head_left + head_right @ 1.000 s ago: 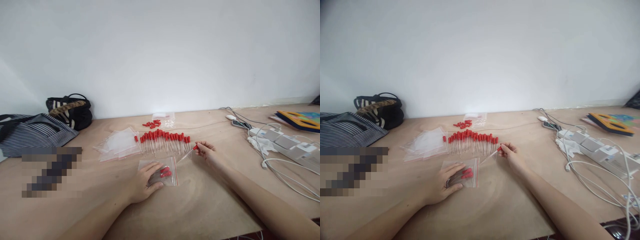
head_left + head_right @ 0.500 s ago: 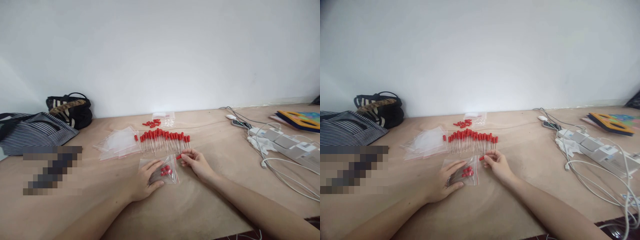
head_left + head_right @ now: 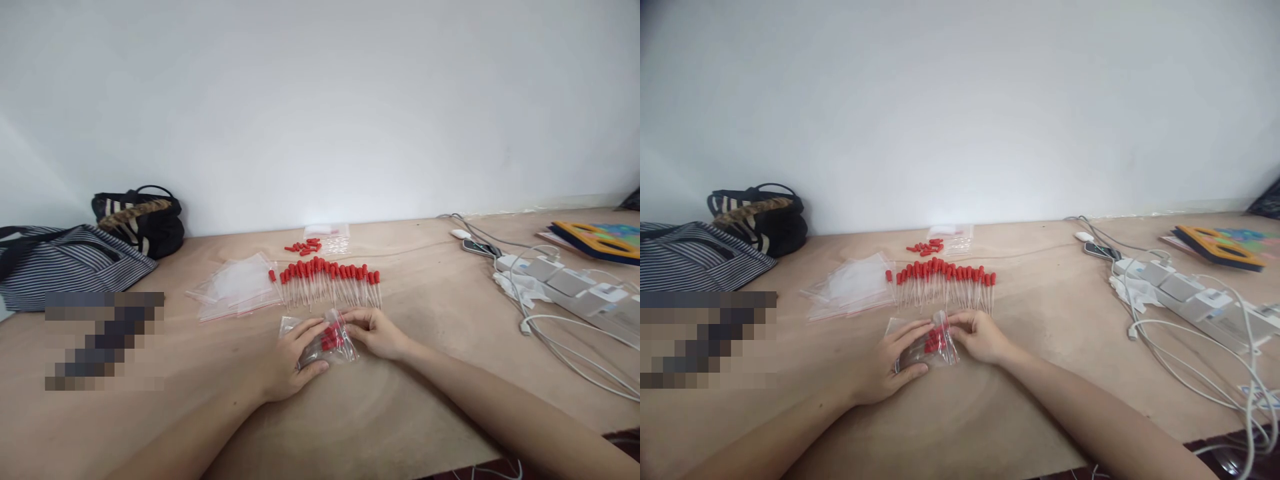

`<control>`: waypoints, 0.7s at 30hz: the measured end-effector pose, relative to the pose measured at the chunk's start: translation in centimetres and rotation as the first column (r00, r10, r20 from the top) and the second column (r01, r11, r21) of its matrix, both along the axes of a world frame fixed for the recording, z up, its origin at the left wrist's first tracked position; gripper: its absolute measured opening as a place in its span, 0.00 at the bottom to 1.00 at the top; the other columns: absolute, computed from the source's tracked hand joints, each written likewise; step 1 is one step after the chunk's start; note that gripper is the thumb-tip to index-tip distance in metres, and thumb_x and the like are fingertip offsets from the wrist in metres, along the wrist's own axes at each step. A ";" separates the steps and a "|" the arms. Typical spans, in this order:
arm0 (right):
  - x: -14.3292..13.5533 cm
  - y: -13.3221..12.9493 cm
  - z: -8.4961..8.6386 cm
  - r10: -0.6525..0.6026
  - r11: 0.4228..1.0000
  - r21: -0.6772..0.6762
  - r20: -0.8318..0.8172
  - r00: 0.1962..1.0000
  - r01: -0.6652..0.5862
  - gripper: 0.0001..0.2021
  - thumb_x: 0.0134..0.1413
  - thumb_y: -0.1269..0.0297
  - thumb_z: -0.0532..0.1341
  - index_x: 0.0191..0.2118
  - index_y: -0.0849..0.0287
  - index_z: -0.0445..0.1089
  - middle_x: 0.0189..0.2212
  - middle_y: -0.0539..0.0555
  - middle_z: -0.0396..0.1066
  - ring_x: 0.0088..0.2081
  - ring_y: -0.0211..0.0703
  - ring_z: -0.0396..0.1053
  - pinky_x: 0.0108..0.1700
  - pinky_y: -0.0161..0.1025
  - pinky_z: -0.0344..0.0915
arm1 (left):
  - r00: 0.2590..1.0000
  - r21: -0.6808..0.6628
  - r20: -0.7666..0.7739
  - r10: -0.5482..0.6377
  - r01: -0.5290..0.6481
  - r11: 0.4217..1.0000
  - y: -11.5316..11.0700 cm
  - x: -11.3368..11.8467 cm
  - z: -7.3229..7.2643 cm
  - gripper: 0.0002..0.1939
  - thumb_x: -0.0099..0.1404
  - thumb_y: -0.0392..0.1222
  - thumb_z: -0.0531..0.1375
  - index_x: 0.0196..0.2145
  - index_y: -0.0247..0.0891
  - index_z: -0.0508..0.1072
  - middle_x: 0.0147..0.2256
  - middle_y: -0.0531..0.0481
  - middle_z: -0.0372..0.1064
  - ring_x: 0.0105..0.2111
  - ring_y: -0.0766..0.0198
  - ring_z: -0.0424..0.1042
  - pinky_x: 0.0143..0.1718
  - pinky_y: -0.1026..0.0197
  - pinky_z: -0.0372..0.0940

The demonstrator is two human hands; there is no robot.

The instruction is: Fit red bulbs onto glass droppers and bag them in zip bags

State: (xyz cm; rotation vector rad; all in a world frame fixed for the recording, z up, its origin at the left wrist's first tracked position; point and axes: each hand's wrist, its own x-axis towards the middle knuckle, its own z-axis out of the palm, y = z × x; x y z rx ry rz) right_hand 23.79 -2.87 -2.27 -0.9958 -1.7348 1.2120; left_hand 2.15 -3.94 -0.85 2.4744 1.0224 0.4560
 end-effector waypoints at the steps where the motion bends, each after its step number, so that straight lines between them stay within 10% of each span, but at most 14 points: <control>1: 0.0 0.1 0.0 0.010 0.996 -0.086 -0.022 1.000 -0.012 0.13 0.46 0.57 0.60 0.35 0.57 0.73 0.28 0.52 0.71 0.28 0.36 0.67 0.33 0.36 0.66 | 1.000 0.005 -0.002 -0.002 0.002 1.000 0.0 0.0 0.0 0.27 0.60 0.45 0.55 0.56 0.42 0.54 0.56 0.44 0.53 0.54 0.54 0.56 0.53 0.50 0.56; 8: -0.2 0.7 -0.8 -0.231 0.934 -0.284 -0.012 0.973 0.218 0.17 0.33 0.53 0.67 0.26 0.63 0.74 0.14 0.48 0.65 0.12 0.27 0.50 0.13 0.29 0.49 | 0.998 0.052 -0.005 -0.065 0.065 0.997 0.0 -0.5 0.4 0.26 0.61 0.46 0.55 0.56 0.41 0.56 0.55 0.44 0.55 0.54 0.56 0.58 0.53 0.51 0.57; 14: 0.3 0.6 -1.1 -0.179 0.981 0.088 0.081 0.981 0.172 0.11 0.37 0.58 0.67 0.30 0.56 0.75 0.28 0.51 0.68 0.28 0.35 0.64 0.31 0.34 0.64 | 0.997 0.093 -0.063 -0.055 0.060 0.994 0.1 -1.8 0.1 0.19 0.65 0.39 0.47 0.55 0.45 0.59 0.53 0.49 0.60 0.53 0.59 0.58 0.54 0.50 0.55; 21: -0.1 -0.2 0.3 -0.045 0.943 0.329 0.285 0.958 -0.054 0.08 0.50 0.64 0.59 0.37 0.50 0.74 0.43 0.53 0.68 0.45 0.42 0.64 0.49 0.43 0.57 | 0.998 0.083 -0.017 -0.066 0.067 0.994 0.0 -1.0 0.0 0.21 0.64 0.39 0.50 0.55 0.42 0.58 0.53 0.47 0.60 0.53 0.59 0.59 0.52 0.52 0.58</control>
